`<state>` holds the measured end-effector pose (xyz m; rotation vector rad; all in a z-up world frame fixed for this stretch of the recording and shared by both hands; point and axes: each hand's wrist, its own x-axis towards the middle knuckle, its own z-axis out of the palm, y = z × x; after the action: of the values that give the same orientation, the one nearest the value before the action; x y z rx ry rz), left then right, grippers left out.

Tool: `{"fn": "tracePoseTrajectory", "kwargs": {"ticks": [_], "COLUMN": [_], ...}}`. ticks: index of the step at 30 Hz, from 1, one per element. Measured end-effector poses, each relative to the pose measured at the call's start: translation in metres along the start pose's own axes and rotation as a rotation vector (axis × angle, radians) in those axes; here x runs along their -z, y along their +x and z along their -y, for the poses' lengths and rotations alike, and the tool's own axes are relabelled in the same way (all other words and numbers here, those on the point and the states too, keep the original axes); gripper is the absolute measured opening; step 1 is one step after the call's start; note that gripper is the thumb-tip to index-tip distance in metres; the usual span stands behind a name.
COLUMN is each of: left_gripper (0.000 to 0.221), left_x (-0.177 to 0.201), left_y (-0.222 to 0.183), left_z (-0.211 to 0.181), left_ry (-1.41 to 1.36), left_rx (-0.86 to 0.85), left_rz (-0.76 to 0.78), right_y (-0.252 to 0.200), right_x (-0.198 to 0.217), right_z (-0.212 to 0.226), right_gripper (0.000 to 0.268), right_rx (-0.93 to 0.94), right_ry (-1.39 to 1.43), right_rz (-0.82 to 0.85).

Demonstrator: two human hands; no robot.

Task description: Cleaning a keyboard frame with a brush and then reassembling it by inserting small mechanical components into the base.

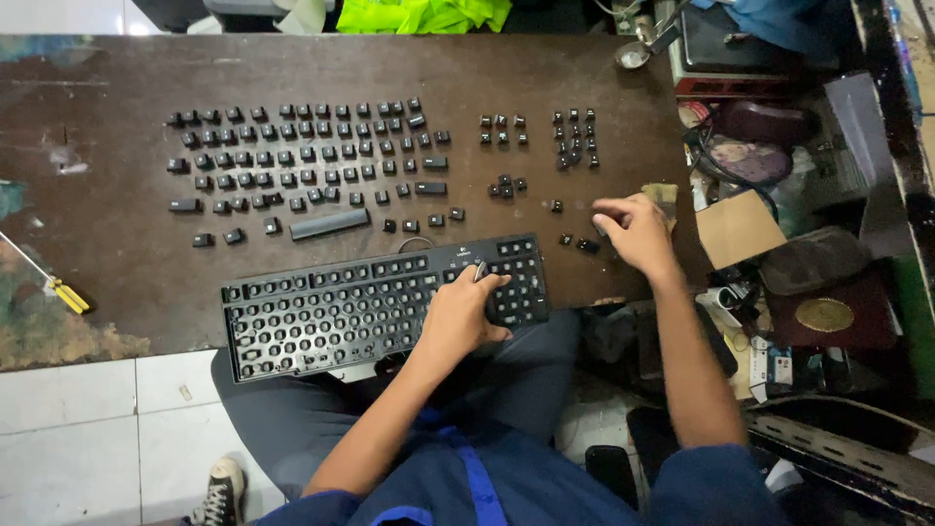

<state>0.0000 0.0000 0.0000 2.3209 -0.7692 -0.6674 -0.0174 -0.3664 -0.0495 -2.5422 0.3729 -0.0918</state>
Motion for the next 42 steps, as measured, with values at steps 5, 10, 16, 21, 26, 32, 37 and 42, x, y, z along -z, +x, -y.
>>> {"fn": "tracePoseTrajectory", "kwargs": {"ticks": [5,10,16,21,26,32,37,42], "left_gripper": [0.086,0.088,0.083,0.084,0.085,0.087,0.083,0.081], "left_x": [0.004,-0.005,0.001,-0.002,0.001,-0.002,-0.002,0.001], "left_y": [-0.001,0.001,-0.001,0.002,-0.001,-0.001,0.001,-0.001], "left_z": [-0.002,0.003,-0.002,0.001,-0.001,0.001,0.002,0.003], "left_ry": [0.009,0.012,0.018,0.030,0.018,0.007,0.001,-0.038], "left_rx": [-0.015,-0.018,-0.018,-0.018,-0.018,-0.009,0.011,-0.031], "left_rz": [-0.005,0.005,0.018,-0.003,-0.023,-0.022,-0.009,-0.056], "right_y": [-0.066,-0.103,-0.097,-0.087,-0.021,0.041,0.025,-0.043], "right_x": [0.008,-0.017,-0.010,0.009,0.037,0.022,0.021,0.020], "right_z": [0.100,0.100,0.105,0.116,0.059,0.029,0.022,0.065], "right_gripper": [0.036,0.027,0.030,0.008,0.008,0.011,0.029,0.023], "right_rx": [0.239,0.412,0.301,0.314,0.154,0.055,0.157,0.196], "right_ry": [0.025,-0.037,0.029,0.178,0.195,0.022,0.036,0.085], "right_rz": [0.127,0.298,0.500,0.420,0.098,0.074,-0.088,-0.313]}}
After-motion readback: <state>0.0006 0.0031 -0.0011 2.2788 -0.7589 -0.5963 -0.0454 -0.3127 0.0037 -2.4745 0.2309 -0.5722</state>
